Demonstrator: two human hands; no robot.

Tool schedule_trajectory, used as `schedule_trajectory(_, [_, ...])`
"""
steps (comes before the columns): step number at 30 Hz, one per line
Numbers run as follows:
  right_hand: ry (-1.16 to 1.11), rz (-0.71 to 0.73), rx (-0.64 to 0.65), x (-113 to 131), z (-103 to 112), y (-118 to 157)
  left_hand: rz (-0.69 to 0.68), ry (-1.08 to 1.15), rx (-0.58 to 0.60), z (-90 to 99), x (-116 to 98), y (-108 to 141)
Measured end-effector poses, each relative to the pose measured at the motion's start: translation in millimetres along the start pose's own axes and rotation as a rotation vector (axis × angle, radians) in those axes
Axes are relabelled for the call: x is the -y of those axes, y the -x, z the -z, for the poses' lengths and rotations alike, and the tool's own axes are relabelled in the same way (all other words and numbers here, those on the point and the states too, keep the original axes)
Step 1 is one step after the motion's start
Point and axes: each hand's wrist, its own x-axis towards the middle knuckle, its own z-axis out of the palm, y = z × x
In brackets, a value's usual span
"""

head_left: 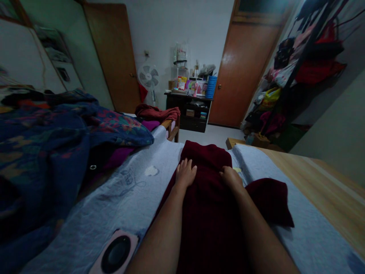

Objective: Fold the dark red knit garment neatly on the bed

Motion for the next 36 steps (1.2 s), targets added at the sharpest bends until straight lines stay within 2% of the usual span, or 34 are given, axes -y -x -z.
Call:
schedule_trajectory(2, [0.049, 0.004, 0.051, 1, -2, -2, 0.016, -0.005, 0.021, -1.1, 0, 0])
schedule_trajectory(5, [0.134, 0.025, -0.012, 12, 10, -6, 0.017, -0.009, 0.035, -0.8, -1, 0])
schedule_trajectory(7, [0.148, 0.072, -0.073, 27, 22, -13, 0.0, -0.038, 0.042, 0.0, -2, 0])
schedule_trajectory(10, [0.021, 0.19, -0.053, 56, 31, -28, -0.025, -0.077, 0.045, 1.4, -2, 2])
schedule_trajectory(12, [-0.064, 0.241, -0.028, 75, 28, -41, -0.034, -0.084, 0.044, 2.1, -2, 3])
schedule_trajectory(16, [-0.079, 0.177, -0.016, 96, 9, -64, -0.025, -0.075, 0.045, 2.4, -2, 3])
schedule_trajectory(20, [-0.072, 0.103, 0.025, 94, -9, -78, -0.025, -0.083, 0.061, 2.4, -3, 2])
schedule_trajectory(24, [-0.057, 0.108, 0.035, 90, -15, -81, -0.026, -0.136, 0.075, 3.2, -5, 2])
schedule_trajectory(29, [-0.054, 0.129, -0.073, 92, -17, -80, -0.014, -0.188, 0.07, 2.7, -6, 3])
schedule_trajectory(36, [-0.075, 0.002, -0.145, 90, -31, -81, 0.058, -0.177, 0.032, 1.1, -6, 2])
